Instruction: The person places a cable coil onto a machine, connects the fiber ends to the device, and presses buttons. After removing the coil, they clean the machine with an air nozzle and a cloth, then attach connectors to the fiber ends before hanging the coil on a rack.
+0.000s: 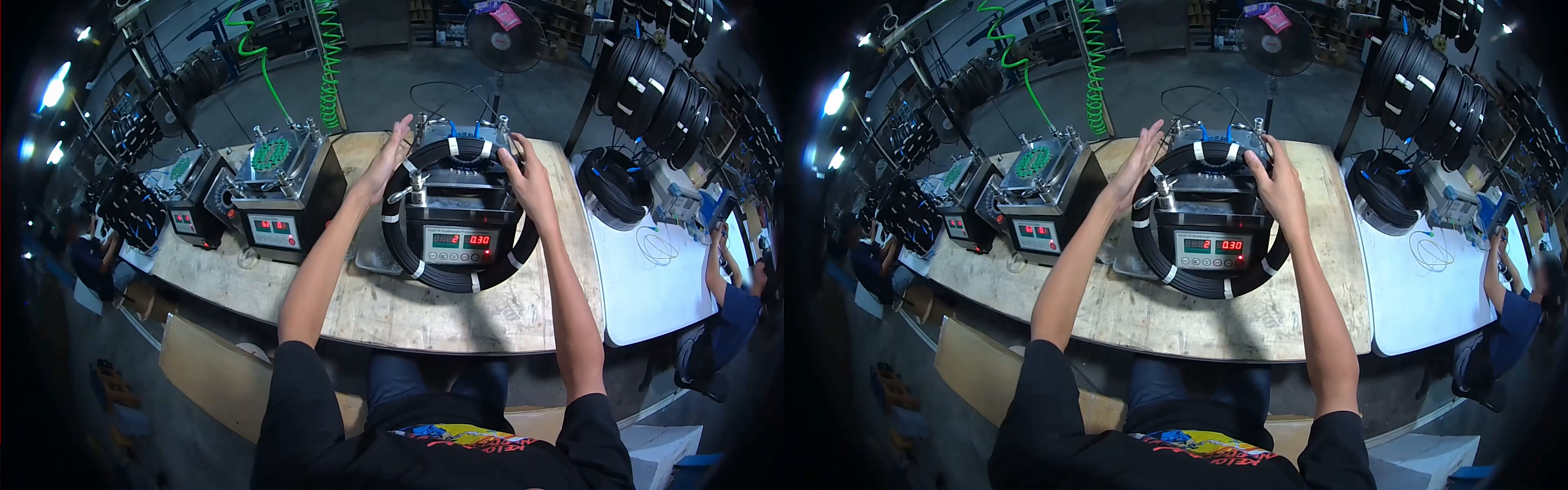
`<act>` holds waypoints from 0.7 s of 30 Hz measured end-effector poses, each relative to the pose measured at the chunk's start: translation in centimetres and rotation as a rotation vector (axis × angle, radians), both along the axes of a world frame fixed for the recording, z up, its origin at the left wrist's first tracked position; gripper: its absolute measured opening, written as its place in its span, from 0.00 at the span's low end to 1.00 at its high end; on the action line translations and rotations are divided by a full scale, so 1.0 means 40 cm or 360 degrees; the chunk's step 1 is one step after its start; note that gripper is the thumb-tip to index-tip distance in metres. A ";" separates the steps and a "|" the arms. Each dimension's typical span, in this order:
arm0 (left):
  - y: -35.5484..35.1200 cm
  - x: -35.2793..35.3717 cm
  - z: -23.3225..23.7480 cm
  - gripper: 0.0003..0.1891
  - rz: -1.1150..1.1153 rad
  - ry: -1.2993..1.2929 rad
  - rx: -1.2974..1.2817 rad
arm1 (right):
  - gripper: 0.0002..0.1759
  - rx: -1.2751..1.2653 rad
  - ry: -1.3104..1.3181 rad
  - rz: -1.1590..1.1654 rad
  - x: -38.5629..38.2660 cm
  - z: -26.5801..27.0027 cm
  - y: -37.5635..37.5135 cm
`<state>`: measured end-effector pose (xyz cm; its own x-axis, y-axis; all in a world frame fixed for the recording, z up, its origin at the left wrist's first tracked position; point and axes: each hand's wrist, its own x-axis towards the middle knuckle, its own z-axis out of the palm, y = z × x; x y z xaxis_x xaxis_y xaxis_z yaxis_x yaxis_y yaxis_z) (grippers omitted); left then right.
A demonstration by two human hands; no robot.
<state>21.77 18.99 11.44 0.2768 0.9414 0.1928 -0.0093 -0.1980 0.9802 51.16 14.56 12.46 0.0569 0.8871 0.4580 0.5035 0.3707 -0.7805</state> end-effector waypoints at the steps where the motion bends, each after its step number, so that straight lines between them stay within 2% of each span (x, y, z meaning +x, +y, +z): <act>1: -0.039 -0.004 0.000 0.45 -0.0007 0.0003 0.0059 | 0.33 -0.0006 0.0012 0.0004 -0.002 0.003 -0.001; 5: -0.122 -0.019 -0.073 0.35 0.0310 0.0316 0.0794 | 0.32 -0.0021 -0.0009 -0.0006 -0.002 0.010 -0.006; 7: -0.184 0.014 -0.095 0.29 0.0521 0.0194 0.0877 | 0.32 0.0017 -0.0024 -0.0030 -0.007 0.009 -0.009; 9: -0.178 0.019 -0.156 0.27 0.0745 0.0309 0.1188 | 0.32 -0.0063 -0.0062 -0.0062 -0.010 0.028 -0.024; 10: -0.182 0.021 -0.171 0.21 0.0854 0.0322 0.1313 | 0.32 -0.0021 -0.0057 -0.0072 -0.010 0.023 -0.020; 13: -0.192 0.034 -0.192 0.18 0.1082 0.0501 0.1384 | 0.31 0.0075 -0.0017 -0.0056 -0.010 0.012 -0.013; 16: -0.200 0.046 -0.184 0.14 0.1202 0.0548 0.1302 | 0.30 0.0002 -0.0104 -0.0102 -0.012 0.029 -0.024; 20: -0.198 0.046 -0.147 0.16 0.1360 0.0651 0.1289 | 0.30 0.0068 -0.0080 -0.0106 -0.009 0.016 -0.016; 21: -0.195 0.040 -0.153 0.15 0.1301 0.0657 0.1262 | 0.30 0.0108 -0.0068 -0.0103 -0.010 0.011 -0.012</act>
